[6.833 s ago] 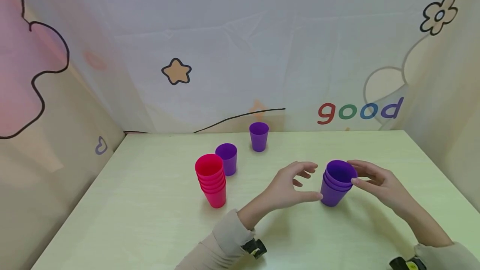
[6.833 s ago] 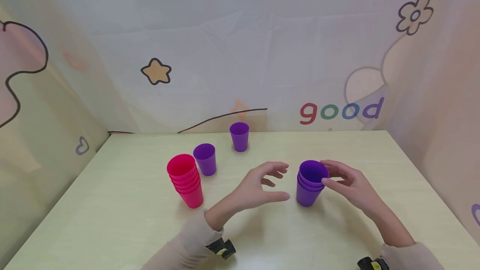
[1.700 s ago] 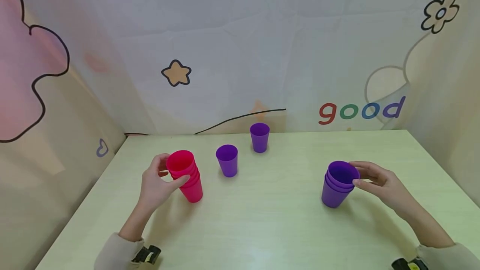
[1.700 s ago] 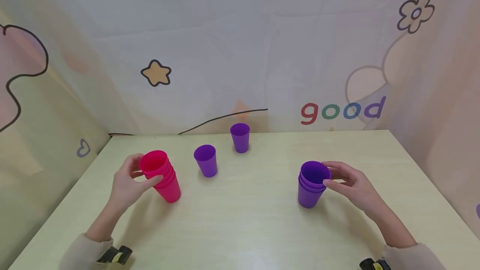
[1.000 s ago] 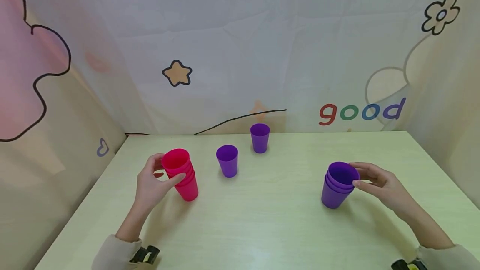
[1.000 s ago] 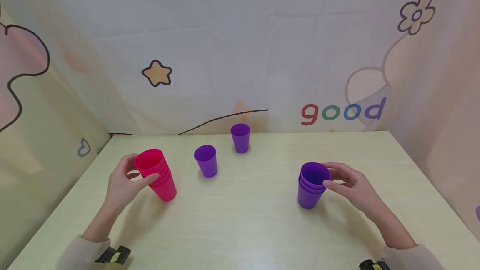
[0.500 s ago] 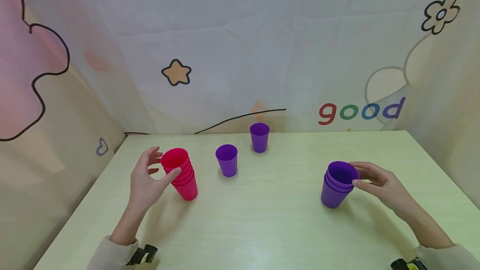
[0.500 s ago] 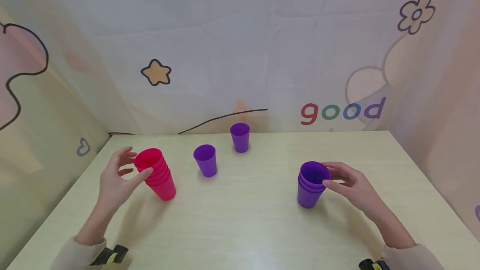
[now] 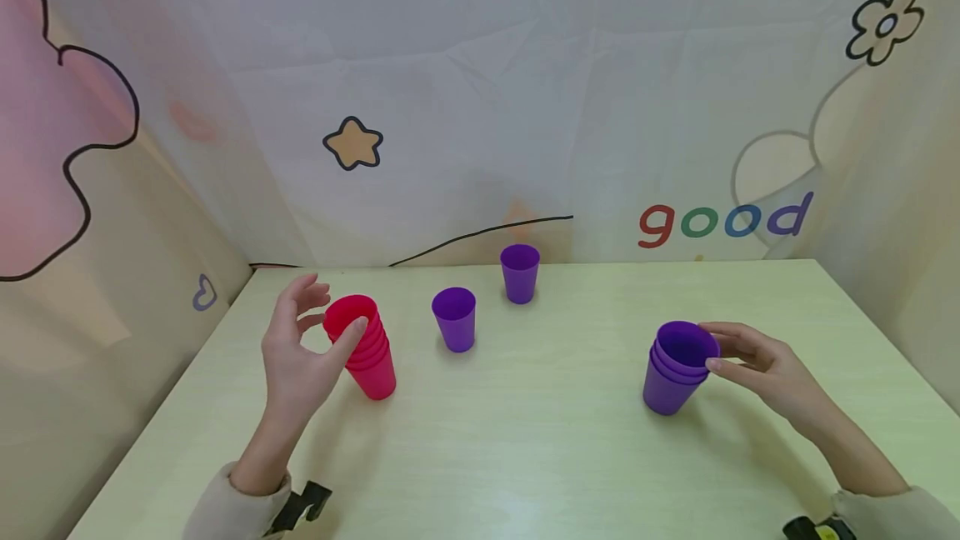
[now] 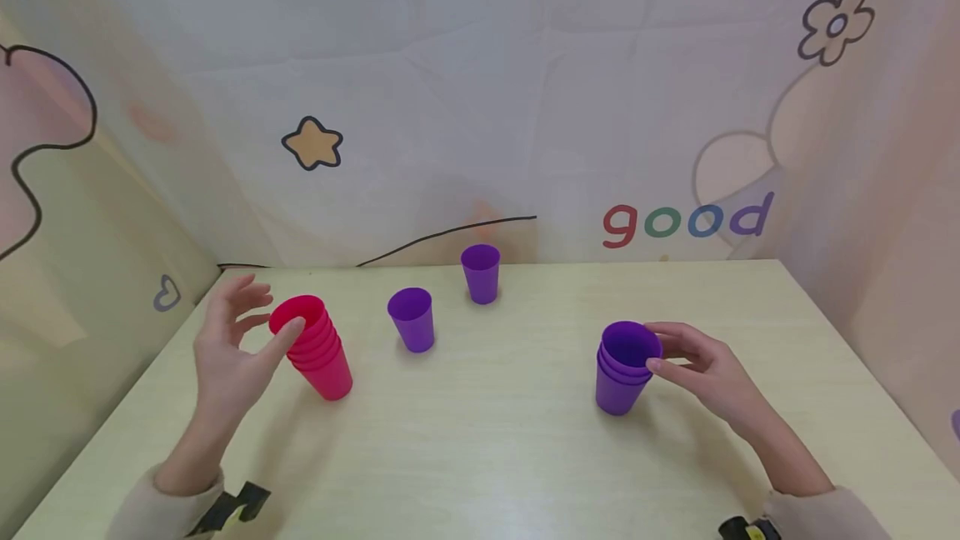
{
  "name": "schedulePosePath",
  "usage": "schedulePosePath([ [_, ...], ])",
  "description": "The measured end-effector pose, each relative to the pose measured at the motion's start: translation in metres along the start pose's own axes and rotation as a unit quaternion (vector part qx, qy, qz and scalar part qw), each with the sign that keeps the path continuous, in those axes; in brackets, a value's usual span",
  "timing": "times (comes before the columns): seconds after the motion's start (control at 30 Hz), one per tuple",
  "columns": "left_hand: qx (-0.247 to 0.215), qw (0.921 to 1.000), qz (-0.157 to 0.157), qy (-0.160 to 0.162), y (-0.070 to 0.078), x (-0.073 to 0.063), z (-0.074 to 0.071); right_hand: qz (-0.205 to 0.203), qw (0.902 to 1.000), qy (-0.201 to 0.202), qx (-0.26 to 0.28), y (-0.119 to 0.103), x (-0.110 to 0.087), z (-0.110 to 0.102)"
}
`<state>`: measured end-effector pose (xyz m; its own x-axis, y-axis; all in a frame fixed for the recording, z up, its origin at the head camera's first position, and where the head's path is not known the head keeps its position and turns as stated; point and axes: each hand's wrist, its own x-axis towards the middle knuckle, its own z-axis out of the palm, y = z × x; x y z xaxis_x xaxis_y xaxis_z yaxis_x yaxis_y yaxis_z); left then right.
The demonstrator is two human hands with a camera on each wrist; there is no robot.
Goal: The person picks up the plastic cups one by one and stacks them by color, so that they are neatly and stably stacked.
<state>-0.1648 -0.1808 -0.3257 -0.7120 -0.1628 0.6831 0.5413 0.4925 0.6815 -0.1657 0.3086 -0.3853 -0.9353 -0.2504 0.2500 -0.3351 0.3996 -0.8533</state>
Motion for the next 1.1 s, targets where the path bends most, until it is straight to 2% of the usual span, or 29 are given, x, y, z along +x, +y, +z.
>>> schedulePosePath([
  [0.27,-0.027,0.9985,-0.015,-0.044,0.012,-0.003,0.018,-0.006,1.0,-0.001,0.003,0.0,0.0,-0.001],
  [0.47,-0.05,0.9967,-0.015,-0.061,0.013,-0.004,0.034,-0.005,1.0,0.0,0.003,0.0,0.001,-0.001],
  [0.73,-0.064,0.9939,-0.036,-0.082,0.013,-0.007,0.052,-0.003,1.0,-0.002,0.008,0.0,0.001,-0.001],
  [0.87,-0.064,0.9928,-0.035,-0.096,0.01,-0.009,0.063,-0.003,1.0,0.0,0.004,0.0,0.001,0.0],
  [1.1,-0.023,0.9868,-0.074,-0.142,0.003,-0.011,0.077,-0.002,1.0,0.001,-0.002,0.001,0.0,0.0],
])
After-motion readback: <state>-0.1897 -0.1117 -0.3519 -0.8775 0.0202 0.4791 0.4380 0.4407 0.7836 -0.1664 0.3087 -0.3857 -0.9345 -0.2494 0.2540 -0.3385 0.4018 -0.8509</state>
